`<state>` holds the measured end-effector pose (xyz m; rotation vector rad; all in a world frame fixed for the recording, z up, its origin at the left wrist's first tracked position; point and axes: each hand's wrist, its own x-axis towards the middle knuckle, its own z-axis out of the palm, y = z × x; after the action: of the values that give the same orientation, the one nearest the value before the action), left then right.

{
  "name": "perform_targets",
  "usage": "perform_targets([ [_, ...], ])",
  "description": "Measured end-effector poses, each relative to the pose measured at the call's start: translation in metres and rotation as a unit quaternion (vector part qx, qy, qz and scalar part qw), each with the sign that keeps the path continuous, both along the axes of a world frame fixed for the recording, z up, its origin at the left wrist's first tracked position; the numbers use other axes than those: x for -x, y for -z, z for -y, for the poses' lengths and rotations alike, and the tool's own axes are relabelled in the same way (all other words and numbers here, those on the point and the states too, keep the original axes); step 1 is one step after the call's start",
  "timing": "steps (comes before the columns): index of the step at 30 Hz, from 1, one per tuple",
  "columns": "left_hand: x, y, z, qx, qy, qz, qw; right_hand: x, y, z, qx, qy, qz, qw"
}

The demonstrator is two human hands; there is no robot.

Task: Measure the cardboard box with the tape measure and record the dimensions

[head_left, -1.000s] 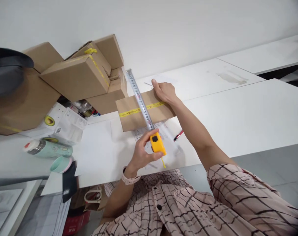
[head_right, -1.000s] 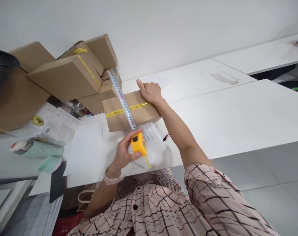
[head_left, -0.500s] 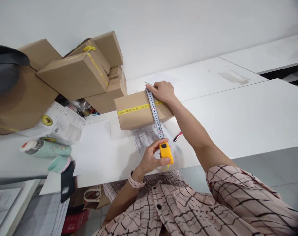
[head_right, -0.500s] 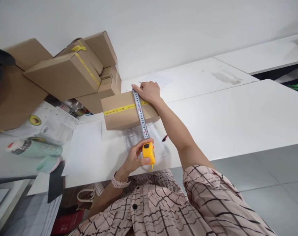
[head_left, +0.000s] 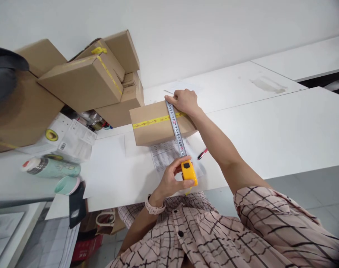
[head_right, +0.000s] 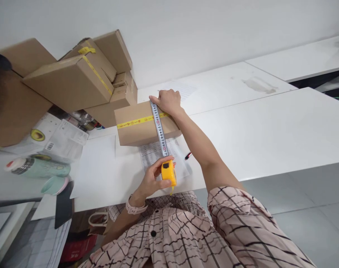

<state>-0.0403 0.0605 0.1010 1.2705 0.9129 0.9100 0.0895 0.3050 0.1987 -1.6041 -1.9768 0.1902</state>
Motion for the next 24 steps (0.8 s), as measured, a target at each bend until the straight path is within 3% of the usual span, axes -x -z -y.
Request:
perform_targets([
  [7, -0.002, 0.001, 0.004, -0.013, -0.004, -0.008, 1.0, -0.002, 0.01, -0.004, -0.037, -0.005, -0.016, 0.999],
  [11, 0.004, 0.002, 0.019, -0.111, -0.027, -0.059, 0.992, -0.006, 0.017, -0.004, -0.07, 0.007, -0.036, 0.997],
  [14, 0.013, 0.019, 0.034, -0.167, -0.042, -0.143, 0.975, -0.007, 0.024, 0.008, -0.107, 0.007, -0.035, 0.994],
  [20, 0.021, 0.073, 0.063, -0.145, -0.006, -0.236, 0.961, -0.008, 0.04, 0.062, -0.164, 0.02, -0.01, 0.986],
  [24, 0.018, 0.087, 0.068, -0.236, 0.049, -0.253, 0.937, -0.012, 0.054, 0.082, -0.198, 0.031, -0.004, 0.98],
])
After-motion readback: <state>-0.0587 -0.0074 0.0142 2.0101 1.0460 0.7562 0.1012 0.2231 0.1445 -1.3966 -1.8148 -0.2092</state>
